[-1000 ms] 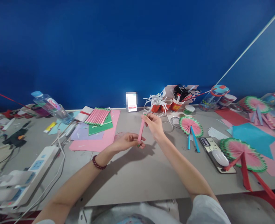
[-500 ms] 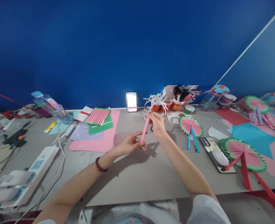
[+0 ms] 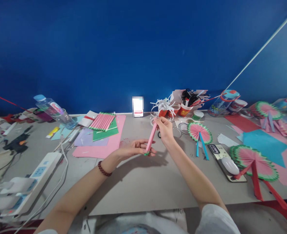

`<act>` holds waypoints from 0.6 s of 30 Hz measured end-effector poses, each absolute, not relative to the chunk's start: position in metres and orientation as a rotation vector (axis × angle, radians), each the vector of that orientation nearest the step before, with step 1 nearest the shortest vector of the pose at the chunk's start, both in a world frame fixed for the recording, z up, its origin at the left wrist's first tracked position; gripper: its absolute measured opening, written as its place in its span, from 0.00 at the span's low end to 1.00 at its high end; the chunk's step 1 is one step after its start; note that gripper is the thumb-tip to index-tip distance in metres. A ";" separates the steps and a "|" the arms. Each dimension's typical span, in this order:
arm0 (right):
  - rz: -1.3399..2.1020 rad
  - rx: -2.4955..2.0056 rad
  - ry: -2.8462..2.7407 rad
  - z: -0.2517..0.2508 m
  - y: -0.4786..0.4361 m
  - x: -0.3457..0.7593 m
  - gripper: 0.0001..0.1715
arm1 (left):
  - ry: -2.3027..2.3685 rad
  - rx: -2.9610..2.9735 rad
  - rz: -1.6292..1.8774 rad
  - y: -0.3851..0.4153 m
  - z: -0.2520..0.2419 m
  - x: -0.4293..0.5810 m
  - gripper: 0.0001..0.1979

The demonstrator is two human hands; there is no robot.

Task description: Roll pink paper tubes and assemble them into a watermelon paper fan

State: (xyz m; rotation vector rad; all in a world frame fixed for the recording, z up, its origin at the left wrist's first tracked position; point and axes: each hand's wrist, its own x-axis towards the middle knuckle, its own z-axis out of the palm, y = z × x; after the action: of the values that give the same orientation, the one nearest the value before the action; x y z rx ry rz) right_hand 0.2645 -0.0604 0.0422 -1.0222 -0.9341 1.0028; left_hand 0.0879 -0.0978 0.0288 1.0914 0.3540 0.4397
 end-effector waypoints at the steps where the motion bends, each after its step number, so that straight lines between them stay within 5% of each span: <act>1: 0.979 -1.035 -0.952 0.042 -0.061 0.265 0.21 | 0.359 1.074 0.439 -0.098 0.027 0.088 0.24; 7: 0.878 -1.154 -1.081 0.039 -0.061 0.268 0.20 | 0.391 0.961 0.487 -0.097 0.026 0.088 0.28; 18: 1.267 -1.115 -0.951 0.045 -0.050 0.292 0.16 | 0.375 0.742 0.569 -0.075 0.006 0.077 0.21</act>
State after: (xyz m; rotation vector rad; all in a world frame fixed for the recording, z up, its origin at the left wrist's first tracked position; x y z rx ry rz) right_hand 0.2916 -0.0498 0.0451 -1.1155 -0.9513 1.2671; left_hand 0.0770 -0.0748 0.0061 0.7416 0.3752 0.5692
